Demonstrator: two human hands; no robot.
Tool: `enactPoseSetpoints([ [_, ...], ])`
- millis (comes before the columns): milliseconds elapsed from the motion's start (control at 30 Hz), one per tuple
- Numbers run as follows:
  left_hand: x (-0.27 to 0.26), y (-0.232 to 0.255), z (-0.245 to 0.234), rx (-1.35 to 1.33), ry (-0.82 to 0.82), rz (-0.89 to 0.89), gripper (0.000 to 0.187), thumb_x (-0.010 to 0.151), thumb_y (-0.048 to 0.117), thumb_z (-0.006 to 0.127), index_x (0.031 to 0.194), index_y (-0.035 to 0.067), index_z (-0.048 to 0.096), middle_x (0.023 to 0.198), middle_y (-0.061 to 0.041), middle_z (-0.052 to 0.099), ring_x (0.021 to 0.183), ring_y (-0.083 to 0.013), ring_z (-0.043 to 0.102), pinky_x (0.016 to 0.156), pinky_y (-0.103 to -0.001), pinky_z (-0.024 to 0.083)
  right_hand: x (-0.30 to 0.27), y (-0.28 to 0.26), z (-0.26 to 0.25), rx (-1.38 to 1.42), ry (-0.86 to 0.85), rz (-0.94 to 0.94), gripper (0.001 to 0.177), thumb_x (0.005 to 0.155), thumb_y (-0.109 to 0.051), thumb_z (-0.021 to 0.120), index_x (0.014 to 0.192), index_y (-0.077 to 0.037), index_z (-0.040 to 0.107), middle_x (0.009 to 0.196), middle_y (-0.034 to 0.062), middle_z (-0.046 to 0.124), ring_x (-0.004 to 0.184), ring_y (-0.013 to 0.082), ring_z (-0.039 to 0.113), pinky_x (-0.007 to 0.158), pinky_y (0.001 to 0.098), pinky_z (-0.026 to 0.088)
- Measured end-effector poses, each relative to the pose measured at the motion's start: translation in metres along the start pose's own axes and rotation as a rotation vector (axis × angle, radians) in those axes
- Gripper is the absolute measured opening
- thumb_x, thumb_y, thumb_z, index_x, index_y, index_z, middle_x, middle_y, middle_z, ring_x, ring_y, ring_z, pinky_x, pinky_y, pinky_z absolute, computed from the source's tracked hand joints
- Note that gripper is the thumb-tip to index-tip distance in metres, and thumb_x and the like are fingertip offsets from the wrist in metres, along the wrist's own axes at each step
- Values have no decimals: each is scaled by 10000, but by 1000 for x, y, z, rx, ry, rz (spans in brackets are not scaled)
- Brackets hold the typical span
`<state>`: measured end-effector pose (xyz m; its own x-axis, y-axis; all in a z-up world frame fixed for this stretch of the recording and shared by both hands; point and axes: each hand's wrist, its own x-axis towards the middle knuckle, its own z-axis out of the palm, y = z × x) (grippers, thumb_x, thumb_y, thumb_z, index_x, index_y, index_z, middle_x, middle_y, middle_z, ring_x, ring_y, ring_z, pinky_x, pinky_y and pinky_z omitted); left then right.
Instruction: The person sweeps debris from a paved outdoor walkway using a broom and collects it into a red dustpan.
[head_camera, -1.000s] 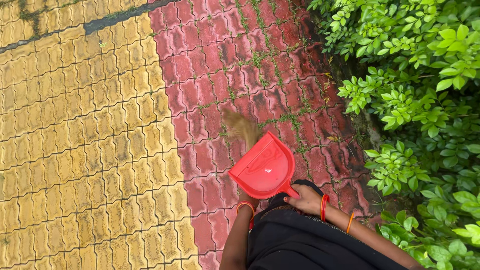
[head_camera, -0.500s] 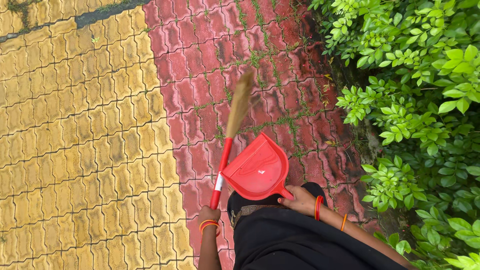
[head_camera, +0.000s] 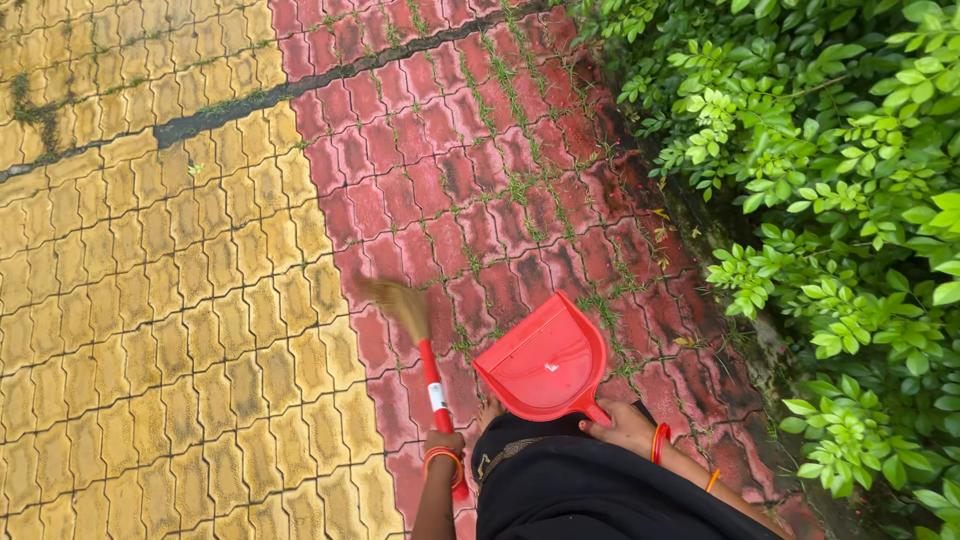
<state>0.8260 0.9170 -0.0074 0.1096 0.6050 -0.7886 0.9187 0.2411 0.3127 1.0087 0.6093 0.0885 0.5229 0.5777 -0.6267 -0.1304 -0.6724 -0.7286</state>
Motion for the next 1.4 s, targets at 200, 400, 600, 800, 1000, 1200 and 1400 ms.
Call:
enactPoseSetpoints([
  [200, 15, 28, -3, 481, -177, 241, 424, 780, 230, 717, 1136, 5, 672, 1057, -207, 741, 961, -340, 776, 806, -438, 616, 36, -68, 25, -81, 21, 107, 388, 854, -320, 745, 1088, -12, 715, 855, 121, 751, 787, 193, 703, 762, 348, 545],
  [400, 52, 42, -56, 672, -162, 406, 439, 767, 271, 758, 1134, 38, 702, 1111, -207, 722, 1050, -366, 721, 910, -453, 584, 60, -114, 50, -138, 77, 42, 429, 830, -334, 771, 1108, -16, 696, 819, 94, 737, 748, 161, 704, 744, 330, 530],
  [600, 93, 46, -122, 616, -20, 246, 402, 762, 300, 756, 1081, 56, 729, 1058, -198, 743, 1014, -378, 732, 901, -456, 588, 71, -137, 54, -41, 22, 229, 389, 850, -341, 746, 1106, -49, 719, 748, 57, 723, 696, 146, 668, 688, 334, 525],
  [800, 130, 91, -141, 253, 92, 59, 343, 771, 172, 696, 1013, -70, 709, 830, -207, 760, 698, -349, 770, 616, -447, 616, 103, -151, 39, -68, 0, 199, 393, 857, -352, 750, 1065, -19, 723, 757, 72, 730, 691, 157, 674, 690, 343, 531],
  [1000, 140, 159, -98, -38, 25, -62, 321, 807, 74, 636, 1056, -127, 661, 757, -214, 736, 574, -295, 729, 486, -439, 588, 154, -194, -14, 29, -87, 228, 331, 904, -297, 718, 1109, -39, 688, 656, 60, 643, 523, 152, 602, 508, 351, 475],
  [1200, 116, 239, -20, 351, -122, 77, 385, 794, 116, 710, 1146, -30, 657, 917, -175, 765, 725, -282, 793, 614, -407, 641, 197, -241, -93, 101, -110, 193, 295, 923, -277, 718, 1107, -52, 668, 606, 28, 585, 484, 128, 582, 449, 300, 470],
  [1400, 121, 283, 9, 686, -108, 322, 434, 737, 241, 799, 1126, 62, 725, 1073, -204, 731, 1050, -363, 720, 905, -459, 582, 243, -242, -143, -37, -165, 151, 296, 914, -271, 721, 1090, -37, 675, 605, 39, 628, 486, 126, 617, 452, 296, 492],
])
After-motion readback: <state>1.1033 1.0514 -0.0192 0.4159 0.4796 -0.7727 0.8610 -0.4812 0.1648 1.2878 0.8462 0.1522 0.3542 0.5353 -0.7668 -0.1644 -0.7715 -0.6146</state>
